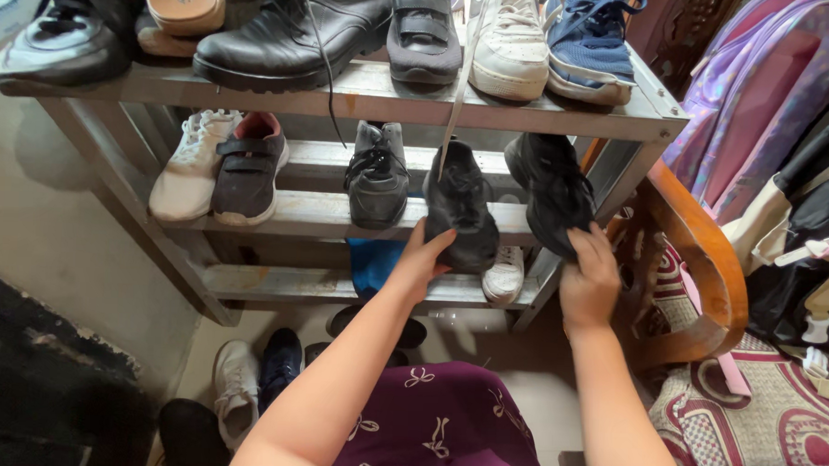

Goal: The person organizes a shoe rack by picking up various shoes, inspecting them, and placing them back on the shelves. They handle sneakers, sandals, and slippers, and also tie the laces of a white sneaker before returning it to the rack.

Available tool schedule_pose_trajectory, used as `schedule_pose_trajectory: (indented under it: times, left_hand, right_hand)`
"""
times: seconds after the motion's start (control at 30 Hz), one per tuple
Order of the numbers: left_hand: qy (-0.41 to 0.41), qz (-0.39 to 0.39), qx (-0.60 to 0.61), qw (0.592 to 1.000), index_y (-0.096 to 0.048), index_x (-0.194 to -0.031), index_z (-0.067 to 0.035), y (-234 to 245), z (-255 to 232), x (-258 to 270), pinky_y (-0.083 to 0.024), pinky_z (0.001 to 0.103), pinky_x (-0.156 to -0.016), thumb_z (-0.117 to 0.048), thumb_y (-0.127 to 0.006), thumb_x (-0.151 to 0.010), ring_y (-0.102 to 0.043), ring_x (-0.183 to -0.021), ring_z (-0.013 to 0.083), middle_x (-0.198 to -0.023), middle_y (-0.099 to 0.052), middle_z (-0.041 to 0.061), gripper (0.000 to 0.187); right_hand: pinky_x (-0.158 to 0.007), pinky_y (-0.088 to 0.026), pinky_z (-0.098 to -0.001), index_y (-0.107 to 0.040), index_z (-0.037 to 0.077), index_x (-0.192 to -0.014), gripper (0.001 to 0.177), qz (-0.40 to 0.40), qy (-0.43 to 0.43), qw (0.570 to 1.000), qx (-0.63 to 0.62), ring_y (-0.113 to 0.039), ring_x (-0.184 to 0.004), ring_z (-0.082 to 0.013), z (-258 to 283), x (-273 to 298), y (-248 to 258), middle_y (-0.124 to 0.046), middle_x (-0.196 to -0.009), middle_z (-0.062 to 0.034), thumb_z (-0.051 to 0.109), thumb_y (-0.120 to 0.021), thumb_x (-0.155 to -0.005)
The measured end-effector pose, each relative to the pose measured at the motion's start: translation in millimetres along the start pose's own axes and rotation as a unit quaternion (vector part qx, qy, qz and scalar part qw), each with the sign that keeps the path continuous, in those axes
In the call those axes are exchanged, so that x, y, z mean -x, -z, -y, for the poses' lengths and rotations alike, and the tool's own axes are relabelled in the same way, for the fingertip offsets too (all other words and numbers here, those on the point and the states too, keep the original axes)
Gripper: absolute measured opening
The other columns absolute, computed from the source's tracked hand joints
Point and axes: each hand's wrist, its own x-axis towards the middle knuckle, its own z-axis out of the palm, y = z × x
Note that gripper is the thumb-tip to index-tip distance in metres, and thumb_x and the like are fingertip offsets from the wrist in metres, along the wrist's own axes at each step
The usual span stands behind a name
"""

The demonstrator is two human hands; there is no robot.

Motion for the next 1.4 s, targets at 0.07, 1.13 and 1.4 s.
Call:
schedule_pose_trajectory:
  times: [0.07,1.13,1.4]
  left_hand:
    - [-0.005,0.015,-0.012,1.000,-0.048,-0.143,-0.016,-8,2,-18,-0.052,0.038,-0.081,-0.034,-0.071,-0.089,-0.063,-0.109,0.0201,-0.125,-0.065,0.007,0.061]
    - [-0.333,-0.096,-0.565,0.749,-0.062,-0.136,-0.004,-18,-19,-23,-0.054,0.049,-0.078,-0.057,-0.054,-0.099,-0.070,-0.091,0.0408,-0.095,-0.072,0.021,0.066]
    - [-0.283,-0.146,-0.436,0.842,-0.073,-0.122,-0.010,48,-73,107,-0.053,0.040,-0.069,-0.028,-0.071,-0.090,-0.065,-0.073,0.0294,-0.081,-0.067,0.015,0.037]
  right_hand:
    - [-0.108,-0.052,-0.0445,-0.070,0.005,-0.115,0.047,0.001,0.004,1.000,0.015,-0.062,-0.129,-0.0381,-17,1,-24,-0.070,-0.121,-0.0158,-0.016,-0.057,-0.076]
    - [-0.121,-0.036,-0.0544,-0.062,0.003,-0.129,0.050,-0.015,-0.013,0.999,-0.030,-0.044,-0.145,-0.0483,24,16,-54,-0.058,-0.143,-0.0223,-0.010,-0.061,-0.081]
    - [-0.108,-0.052,-0.0407,-0.063,0.004,-0.121,0.036,-0.002,0.050,0.965,-0.258,-0.066,-0.124,-0.0352,114,-21,-57,-0.068,-0.124,-0.0174,-0.013,-0.061,-0.088]
